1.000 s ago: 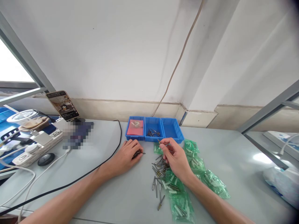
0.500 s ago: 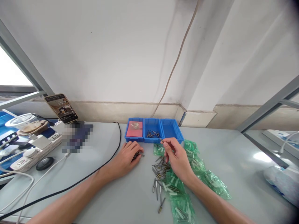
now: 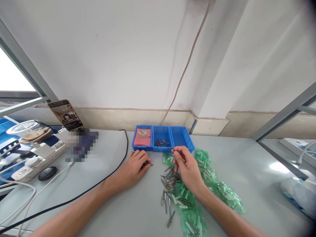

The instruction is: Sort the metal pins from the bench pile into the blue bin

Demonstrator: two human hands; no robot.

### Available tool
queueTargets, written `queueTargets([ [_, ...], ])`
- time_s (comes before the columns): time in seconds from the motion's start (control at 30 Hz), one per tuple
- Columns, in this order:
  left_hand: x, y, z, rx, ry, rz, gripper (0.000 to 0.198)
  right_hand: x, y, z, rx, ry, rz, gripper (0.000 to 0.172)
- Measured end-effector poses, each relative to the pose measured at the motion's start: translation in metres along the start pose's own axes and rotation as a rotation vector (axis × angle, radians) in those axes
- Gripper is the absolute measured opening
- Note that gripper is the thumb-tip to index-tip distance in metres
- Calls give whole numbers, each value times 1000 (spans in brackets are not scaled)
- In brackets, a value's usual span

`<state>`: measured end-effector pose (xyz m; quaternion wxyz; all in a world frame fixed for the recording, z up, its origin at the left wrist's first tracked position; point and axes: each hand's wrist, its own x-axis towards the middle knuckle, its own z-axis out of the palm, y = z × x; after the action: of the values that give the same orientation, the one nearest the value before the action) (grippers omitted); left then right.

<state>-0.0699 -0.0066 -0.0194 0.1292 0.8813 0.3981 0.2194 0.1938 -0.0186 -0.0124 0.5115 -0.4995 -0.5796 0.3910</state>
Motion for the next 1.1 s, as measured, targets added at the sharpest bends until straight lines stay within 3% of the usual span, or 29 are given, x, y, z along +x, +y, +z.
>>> queueTargets([
  [0.57,0,-7,8,1,-2,-13,23,2,-5,-2,3,30,-32,31],
  [1.1,2,-8,2,-93,-9,-20,19,-1,-3,-1,-55,-8,-38,32],
])
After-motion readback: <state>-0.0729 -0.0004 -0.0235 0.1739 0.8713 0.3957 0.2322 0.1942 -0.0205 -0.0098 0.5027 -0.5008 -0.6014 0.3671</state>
